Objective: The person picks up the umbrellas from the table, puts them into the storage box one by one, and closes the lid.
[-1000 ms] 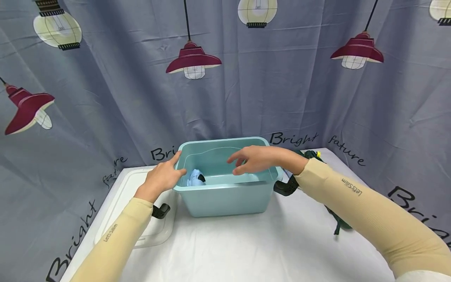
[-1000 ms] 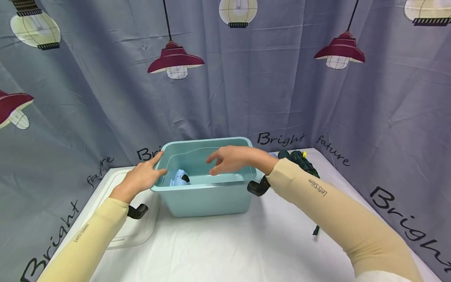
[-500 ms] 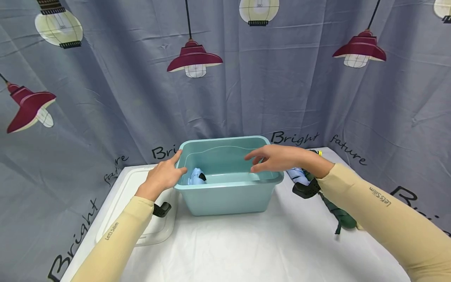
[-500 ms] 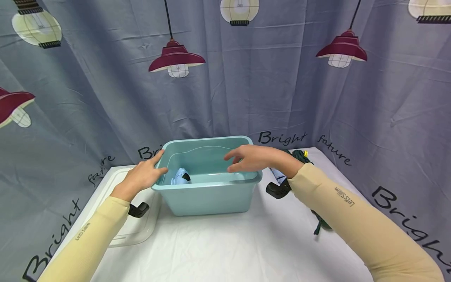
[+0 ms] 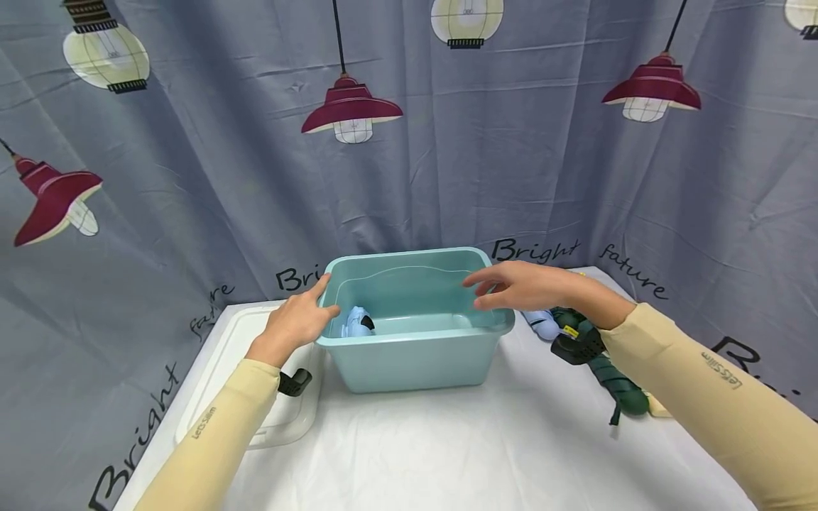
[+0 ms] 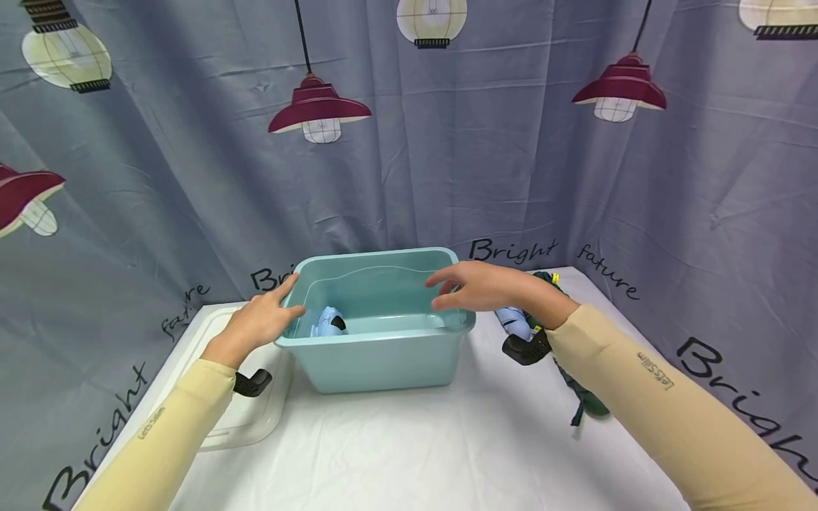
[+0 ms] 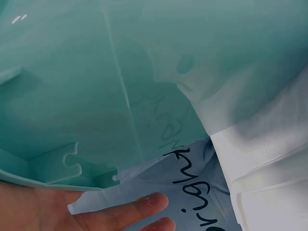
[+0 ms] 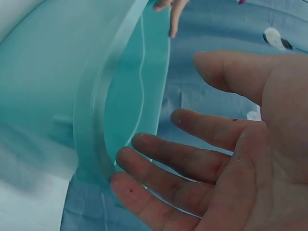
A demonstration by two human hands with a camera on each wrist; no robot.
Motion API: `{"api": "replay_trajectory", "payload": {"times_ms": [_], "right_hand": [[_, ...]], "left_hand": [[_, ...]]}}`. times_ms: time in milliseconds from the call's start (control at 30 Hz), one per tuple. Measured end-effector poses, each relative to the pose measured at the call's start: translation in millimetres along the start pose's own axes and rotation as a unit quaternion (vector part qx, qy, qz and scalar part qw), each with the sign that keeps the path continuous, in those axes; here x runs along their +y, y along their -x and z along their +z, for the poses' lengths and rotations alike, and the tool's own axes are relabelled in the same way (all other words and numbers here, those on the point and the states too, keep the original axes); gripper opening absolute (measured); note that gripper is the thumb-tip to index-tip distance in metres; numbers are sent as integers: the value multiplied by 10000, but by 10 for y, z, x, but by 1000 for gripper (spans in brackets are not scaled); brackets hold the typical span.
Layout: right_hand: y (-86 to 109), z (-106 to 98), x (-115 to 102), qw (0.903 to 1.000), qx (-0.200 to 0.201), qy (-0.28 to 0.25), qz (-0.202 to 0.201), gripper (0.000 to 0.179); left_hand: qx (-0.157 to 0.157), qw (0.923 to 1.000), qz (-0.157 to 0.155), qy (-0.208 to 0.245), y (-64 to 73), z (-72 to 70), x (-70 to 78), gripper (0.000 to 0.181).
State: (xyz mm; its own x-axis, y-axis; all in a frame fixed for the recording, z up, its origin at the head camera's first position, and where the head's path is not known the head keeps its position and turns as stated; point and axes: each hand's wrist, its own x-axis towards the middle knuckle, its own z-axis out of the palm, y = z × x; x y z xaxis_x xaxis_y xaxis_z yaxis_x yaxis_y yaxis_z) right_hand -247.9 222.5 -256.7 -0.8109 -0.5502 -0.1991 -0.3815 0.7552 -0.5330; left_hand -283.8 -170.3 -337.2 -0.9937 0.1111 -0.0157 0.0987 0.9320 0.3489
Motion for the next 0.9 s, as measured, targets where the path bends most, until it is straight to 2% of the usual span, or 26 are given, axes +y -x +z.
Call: {"api": "replay_trajectory", "payload": {"times_ms": [200,433,667,900], "right_hand": [[183,-29,137,9992,330,-201,105,59],[400,-137,259,9972,595,-411,163,59],[478,-147,400,9959,669,-414,440,62],[515,-162,582,9944,805,-356,579,62]], "left_hand": [[-111,9998,5,-137,45,-1,12,79],[-87,9998,39,-186,47,-73,37,80],[-259,9995,-28,-196,48,-35,25,80],[-206,9997,-10,-139,15,-18,25,81]]}}
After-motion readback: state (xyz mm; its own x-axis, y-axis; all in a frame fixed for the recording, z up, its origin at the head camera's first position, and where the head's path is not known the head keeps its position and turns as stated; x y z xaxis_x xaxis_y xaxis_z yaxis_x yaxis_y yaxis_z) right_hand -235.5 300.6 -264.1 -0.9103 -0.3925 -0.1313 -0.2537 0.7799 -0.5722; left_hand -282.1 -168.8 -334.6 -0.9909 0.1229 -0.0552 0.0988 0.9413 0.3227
